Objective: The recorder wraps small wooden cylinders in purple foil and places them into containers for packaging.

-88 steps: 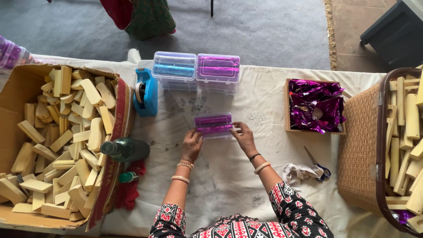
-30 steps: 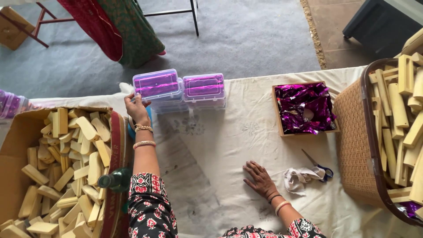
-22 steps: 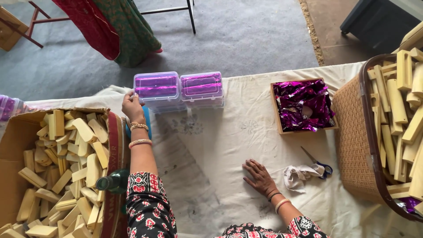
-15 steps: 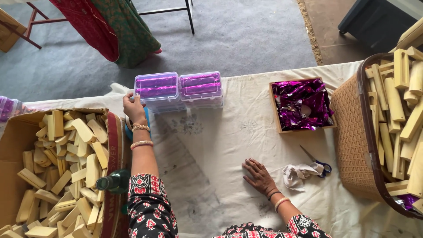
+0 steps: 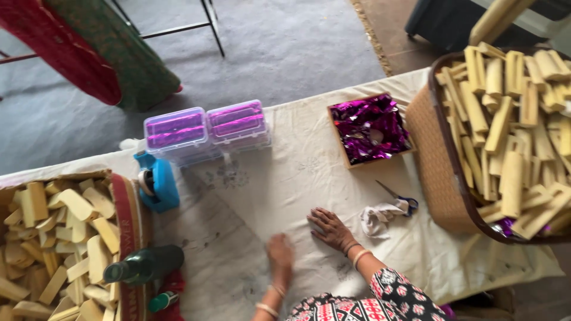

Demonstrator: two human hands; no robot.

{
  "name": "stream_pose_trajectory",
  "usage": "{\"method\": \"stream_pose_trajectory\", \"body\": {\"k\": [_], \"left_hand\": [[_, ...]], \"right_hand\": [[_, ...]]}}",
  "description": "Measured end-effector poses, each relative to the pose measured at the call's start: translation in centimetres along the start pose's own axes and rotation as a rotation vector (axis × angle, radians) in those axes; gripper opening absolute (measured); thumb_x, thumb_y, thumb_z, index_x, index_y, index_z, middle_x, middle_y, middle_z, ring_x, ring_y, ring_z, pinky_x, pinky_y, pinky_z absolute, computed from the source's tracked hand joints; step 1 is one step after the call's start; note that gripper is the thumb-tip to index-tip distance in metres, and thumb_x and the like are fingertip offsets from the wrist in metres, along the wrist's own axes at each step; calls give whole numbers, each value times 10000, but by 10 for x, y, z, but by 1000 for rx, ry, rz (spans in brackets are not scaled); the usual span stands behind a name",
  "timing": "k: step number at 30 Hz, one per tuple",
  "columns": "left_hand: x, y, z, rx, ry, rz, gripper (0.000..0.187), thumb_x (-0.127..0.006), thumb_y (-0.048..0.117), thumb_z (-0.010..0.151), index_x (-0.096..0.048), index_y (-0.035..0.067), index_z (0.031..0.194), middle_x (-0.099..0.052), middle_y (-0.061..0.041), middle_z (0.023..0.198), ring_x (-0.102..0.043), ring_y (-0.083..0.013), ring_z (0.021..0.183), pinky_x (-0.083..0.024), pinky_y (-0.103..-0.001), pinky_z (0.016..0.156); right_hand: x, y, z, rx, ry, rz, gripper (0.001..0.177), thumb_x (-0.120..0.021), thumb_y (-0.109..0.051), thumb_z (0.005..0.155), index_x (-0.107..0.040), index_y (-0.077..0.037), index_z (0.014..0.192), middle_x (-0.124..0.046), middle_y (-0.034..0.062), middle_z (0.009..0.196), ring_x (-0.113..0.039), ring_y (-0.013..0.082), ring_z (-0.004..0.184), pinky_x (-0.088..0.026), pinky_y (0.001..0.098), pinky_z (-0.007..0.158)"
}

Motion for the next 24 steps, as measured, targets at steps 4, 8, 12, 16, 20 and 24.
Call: {"method": "stream_pose_trajectory", "body": {"k": [4, 8, 12, 16, 20, 24], "left_hand": [[-23, 81, -96, -828, -419, 503, 526, -553, 251, 935, -535, 46, 1419, -465, -203, 1455, -373, -417, 1408, -175, -689, 1151], [-4, 95, -101, -809, -684, 85, 540, -550, 358, 955, -543, 145, 1451, -410, -139, 1565, -312, -385, 1478, -108, -614, 1196], [-5, 84, -105, -728, -690, 35, 413, -570, 343, 975, -614, 180, 1352, -467, -91, 1550, -320, -336, 1488, -151, -543, 1205], [-18, 58, -106, -526, -670, -170, 215, -698, 237, 893, -745, 165, 1090, -695, -69, 1245, -569, -297, 1239, -407, -473, 1007], [18, 72, -81, -182, -625, -245, 179, -736, 115, 802, -764, 139, 977, -737, -46, 877, -712, -234, 885, -568, -386, 800], [49, 102, -49, -38, -531, -215, 126, -727, 90, 848, -755, 116, 968, -706, -74, 778, -689, -245, 630, -556, -364, 594]], "right_hand": [[-7, 9, 0, 70, 55, 24, 519, -671, -302, 926, -570, -108, 1397, -515, 122, 1457, -424, 301, 1410, -333, 430, 1178], [16, 6, 2, 83, 102, 103, 488, -713, -245, 882, -604, -114, 1339, -555, 124, 1415, -464, 308, 1374, -375, 432, 1153], [73, 23, -14, -48, 162, 152, 292, -748, -149, 882, -680, -156, 1166, -651, 80, 1253, -590, 281, 1208, -489, 408, 1045], [185, 63, -44, -36, 597, -243, 307, -668, -9, 940, -745, -110, 1219, -649, 81, 1114, -626, 262, 1114, -549, 357, 1001], [314, 128, -63, -226, 882, -45, 129, -585, -138, 1063, -694, -76, 1094, -655, 71, 1008, -591, 197, 987, -526, 322, 908], [366, 216, -59, -532, 847, -415, 179, -659, -217, 1065, -678, -89, 1188, -658, 67, 1088, -582, 224, 1081, -494, 384, 1014]]}}
Point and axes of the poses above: each hand's wrist, its own z-axis towards the middle knuckle, its own x-axis out of the back of the hand, y = z × x, the point moved 5 cm from there along z, towards the middle knuckle
